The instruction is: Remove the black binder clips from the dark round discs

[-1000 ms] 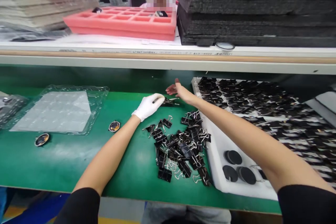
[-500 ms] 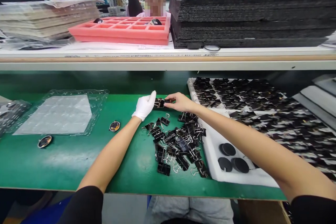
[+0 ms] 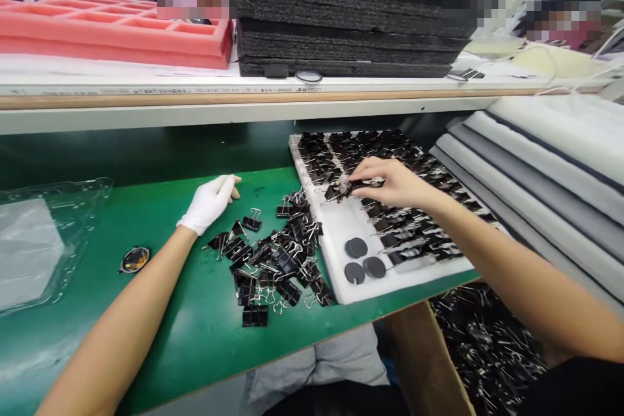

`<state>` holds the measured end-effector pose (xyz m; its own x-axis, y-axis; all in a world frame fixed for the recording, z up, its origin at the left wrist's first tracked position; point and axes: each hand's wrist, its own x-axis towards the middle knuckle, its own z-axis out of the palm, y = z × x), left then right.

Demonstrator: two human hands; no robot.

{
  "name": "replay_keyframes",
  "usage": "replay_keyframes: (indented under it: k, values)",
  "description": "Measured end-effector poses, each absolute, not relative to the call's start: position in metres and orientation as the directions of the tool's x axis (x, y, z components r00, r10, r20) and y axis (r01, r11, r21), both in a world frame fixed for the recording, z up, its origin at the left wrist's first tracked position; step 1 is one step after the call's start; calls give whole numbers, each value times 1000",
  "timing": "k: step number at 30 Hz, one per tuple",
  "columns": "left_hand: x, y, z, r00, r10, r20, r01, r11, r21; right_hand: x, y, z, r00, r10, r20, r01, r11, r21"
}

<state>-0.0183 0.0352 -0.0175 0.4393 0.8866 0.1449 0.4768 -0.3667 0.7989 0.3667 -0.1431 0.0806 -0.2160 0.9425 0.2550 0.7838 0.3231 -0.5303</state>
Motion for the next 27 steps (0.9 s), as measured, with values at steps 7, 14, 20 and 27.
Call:
replay_keyframes:
  k: [7, 14, 20, 27]
  values:
    - [-19, 34, -13, 438, 891, 120, 528, -363, 768, 379, -133, 28, -119, 974, 193, 943, 172, -285]
    - [-19, 34, -12, 456, 882, 117, 533, -376, 758, 373, -141, 28, -143, 964, 224, 972, 180, -153]
    - [-20, 33, -12, 479, 869, 126, 543, -406, 735, 365, -141, 24, -130, 968, 214, 981, 157, -112]
    - [-22, 33, -13, 478, 868, 134, 548, -414, 727, 362, -153, 39, -54, 963, 264, 990, 85, -110]
